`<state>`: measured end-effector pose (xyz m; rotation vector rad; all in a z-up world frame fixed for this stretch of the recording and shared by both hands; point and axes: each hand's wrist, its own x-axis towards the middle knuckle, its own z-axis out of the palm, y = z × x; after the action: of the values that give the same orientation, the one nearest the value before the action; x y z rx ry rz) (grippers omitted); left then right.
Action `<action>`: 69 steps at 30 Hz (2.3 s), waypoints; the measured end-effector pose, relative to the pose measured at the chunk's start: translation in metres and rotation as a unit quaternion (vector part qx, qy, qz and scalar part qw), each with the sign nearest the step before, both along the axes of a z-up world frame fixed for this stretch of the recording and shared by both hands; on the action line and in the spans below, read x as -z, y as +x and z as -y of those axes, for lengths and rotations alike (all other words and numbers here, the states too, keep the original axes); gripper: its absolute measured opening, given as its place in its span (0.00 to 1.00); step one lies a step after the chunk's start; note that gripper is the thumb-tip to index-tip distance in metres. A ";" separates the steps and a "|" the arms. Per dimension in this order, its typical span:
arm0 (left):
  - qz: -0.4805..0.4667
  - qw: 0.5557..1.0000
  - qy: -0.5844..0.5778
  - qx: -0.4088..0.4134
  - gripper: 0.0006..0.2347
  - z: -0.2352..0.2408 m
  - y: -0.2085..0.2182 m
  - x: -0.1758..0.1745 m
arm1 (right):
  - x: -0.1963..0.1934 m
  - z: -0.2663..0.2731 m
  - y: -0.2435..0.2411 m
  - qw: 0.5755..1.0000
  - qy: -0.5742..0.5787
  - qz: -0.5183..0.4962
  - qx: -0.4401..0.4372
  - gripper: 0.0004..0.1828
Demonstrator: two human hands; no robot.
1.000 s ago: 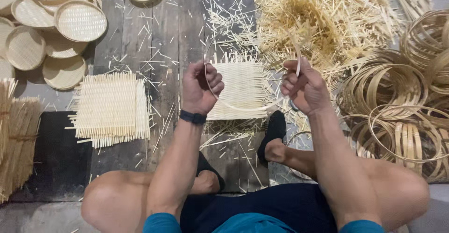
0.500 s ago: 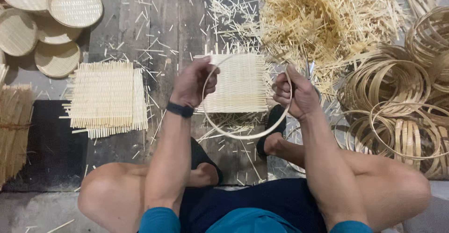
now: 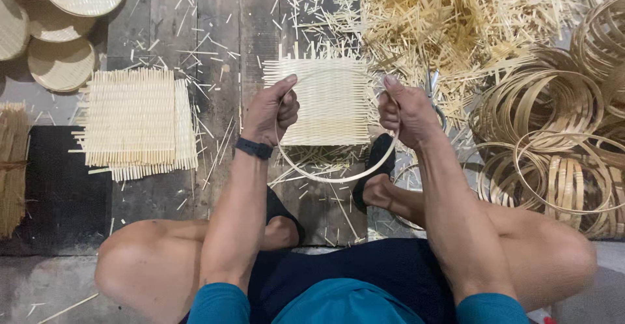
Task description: The person sits on the floor and repeatedly trims the edges of woven bamboo trays using shears. They place a wooden block inside each tray to hold it steady, cut the excess strips, then remove the block and set the finished tray aside.
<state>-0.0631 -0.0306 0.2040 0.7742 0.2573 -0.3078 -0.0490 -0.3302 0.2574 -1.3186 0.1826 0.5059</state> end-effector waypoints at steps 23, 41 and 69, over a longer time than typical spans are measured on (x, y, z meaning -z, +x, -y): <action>0.023 0.907 0.372 -0.196 0.07 -0.009 0.051 0.147 | 0.161 -0.002 0.064 0.937 -0.313 0.137 0.071 0.16; -0.114 0.744 0.654 -0.075 0.09 -0.012 0.066 0.211 | 0.213 -0.019 0.079 0.871 -0.463 0.151 0.065 0.13; -0.087 0.780 0.619 -0.039 0.10 -0.032 0.067 0.229 | 0.260 0.002 0.091 0.914 -0.387 0.117 0.042 0.09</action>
<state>0.0041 0.0012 -0.0254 2.0475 0.6942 -0.0887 0.0416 -0.3319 -0.0023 -2.1240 0.2530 0.1882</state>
